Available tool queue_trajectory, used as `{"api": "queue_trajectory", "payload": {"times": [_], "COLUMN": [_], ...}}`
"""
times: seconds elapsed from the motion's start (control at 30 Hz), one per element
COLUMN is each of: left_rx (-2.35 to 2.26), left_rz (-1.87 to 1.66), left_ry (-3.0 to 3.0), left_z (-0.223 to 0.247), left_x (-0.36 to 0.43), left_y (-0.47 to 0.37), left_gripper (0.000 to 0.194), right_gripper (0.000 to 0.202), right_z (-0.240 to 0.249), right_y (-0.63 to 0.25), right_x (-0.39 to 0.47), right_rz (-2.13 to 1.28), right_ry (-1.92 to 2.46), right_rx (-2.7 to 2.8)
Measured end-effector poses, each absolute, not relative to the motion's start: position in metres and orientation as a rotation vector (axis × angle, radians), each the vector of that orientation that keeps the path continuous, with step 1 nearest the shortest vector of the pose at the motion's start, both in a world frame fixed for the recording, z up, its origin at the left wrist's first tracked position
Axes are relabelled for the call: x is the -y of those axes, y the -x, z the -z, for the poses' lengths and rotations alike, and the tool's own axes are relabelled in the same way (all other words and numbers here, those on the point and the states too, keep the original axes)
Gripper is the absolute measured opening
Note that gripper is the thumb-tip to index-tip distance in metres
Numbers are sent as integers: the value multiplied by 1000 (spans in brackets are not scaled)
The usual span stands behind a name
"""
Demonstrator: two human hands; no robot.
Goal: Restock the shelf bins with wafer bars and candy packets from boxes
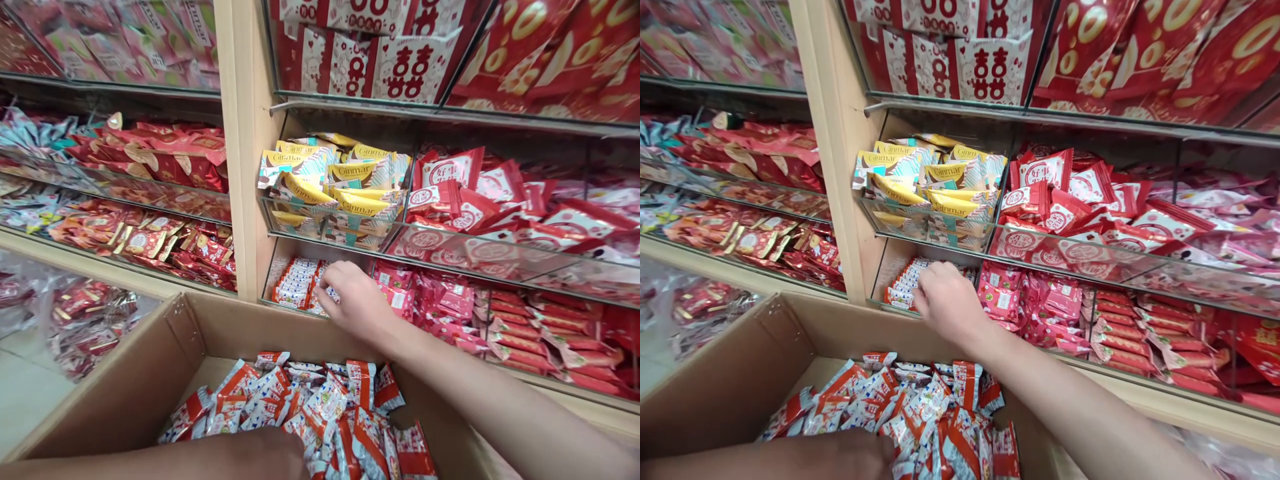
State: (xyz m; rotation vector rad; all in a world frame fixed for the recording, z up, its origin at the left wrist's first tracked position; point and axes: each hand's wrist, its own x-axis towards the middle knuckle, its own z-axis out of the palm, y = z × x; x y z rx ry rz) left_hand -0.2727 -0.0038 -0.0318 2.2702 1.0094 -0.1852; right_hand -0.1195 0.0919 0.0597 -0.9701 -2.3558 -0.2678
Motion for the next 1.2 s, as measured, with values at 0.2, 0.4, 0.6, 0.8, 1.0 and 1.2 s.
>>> {"api": "queue_trajectory", "payload": {"times": [0.2,0.4,0.6,0.8,1.0,1.2], "left_rx": [-1306,-1145,-1108,-1180,-1237,-1254], "left_rz": [-406,-820,-898,-1059,-1044,-1095], "left_ry": [-2081,-1701,-1435,-1248,-1373,-1352], "left_z": [-39,-57,-60,-68,-67,-72], "left_x": [-11,-21,-18,-15,-16,-14], "left_y": [283,290,282,277,282,280], "left_gripper": [22,46,42,38,37,30], "right_gripper": [19,32,38,31,31,32], "right_z": [-46,-38,-30,-33,-33,-41], "right_y": [111,113,114,112,116,118], "right_x": [-52,-57,-61,-63,-61,-56], "right_rz": [-460,-792,-727,-1255,-1409,-1317], "right_ry": [682,741,862,716,566,594], "right_rx": [2138,2080,1892,1583,1593,1706]}}
